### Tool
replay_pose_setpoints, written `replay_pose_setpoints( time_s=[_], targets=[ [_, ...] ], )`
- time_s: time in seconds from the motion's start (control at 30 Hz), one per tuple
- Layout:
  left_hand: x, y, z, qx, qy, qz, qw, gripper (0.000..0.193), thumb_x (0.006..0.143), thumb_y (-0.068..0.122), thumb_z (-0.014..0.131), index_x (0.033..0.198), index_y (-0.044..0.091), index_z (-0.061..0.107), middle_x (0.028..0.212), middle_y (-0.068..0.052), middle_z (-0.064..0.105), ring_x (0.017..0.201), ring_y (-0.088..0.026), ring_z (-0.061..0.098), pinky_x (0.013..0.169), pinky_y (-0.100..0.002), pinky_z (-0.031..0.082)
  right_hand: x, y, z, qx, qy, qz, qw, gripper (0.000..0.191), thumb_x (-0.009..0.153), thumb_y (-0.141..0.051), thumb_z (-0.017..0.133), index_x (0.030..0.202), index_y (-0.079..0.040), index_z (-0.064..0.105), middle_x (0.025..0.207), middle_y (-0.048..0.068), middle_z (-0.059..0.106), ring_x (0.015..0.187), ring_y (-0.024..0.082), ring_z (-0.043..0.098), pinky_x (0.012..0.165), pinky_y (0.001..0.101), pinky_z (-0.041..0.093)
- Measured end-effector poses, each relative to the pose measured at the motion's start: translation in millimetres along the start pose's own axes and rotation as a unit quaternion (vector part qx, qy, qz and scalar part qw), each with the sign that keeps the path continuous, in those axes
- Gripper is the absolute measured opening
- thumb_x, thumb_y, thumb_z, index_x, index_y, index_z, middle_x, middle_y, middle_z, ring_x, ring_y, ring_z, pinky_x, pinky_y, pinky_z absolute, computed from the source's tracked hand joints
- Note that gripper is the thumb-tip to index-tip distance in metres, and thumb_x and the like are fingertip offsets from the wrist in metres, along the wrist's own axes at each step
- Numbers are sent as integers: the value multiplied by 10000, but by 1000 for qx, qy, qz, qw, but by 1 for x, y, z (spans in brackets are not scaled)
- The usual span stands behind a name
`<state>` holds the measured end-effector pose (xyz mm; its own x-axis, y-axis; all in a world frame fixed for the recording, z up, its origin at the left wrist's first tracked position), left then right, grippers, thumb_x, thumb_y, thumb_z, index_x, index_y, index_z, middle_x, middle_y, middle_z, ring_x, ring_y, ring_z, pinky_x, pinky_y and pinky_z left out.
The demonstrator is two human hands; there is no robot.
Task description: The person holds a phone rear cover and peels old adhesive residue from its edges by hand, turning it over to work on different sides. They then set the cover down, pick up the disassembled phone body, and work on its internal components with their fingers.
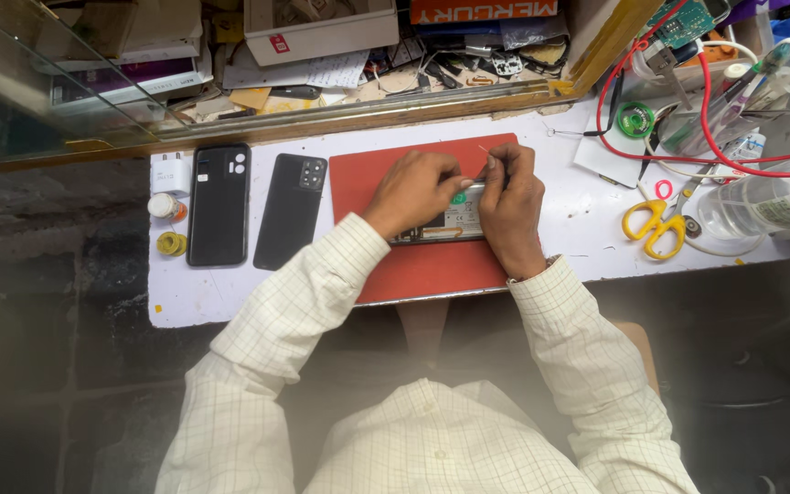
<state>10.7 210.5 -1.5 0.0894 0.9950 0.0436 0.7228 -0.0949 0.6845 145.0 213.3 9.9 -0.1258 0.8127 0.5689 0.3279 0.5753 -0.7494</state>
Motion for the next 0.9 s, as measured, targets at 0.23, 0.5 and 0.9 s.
replay_pose_setpoints(
  time_s=[0.23,0.5,0.9],
  targets=[
    [-3,3,0,-5,-14,62,998,211,956,203,601,1018,48,730,893,-177,739,874,-379,701,786,-488,531,0,-1,2,1,-5,0,1000,82,1087,-20,559,1148,25,526,840,137,679,729,216,699,636,324,535],
    [-5,7,-4,-34,-54,118,991,264,991,155,522,1145,27,695,1069,-171,753,1023,-352,697,894,-452,523,0,0,2,0,-4,1,1000,68,1092,-11,554,1144,19,522,841,134,678,737,214,702,648,325,539],
    [-12,17,-10,-15,76,116,990,109,926,168,707,961,66,721,886,-141,751,810,-335,728,728,-434,574,0,2,1,2,-2,7,1000,77,1088,-15,560,1144,21,521,848,141,676,735,220,693,645,328,536]
  ],
)
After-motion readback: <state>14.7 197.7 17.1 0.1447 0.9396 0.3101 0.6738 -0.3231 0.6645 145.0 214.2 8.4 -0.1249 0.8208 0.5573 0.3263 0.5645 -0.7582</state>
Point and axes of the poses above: each hand's wrist, its own x-axis towards the middle knuckle, its own z-axis out of the palm, y = z × x, the point moved 10 cm from there along x, towards the middle knuckle
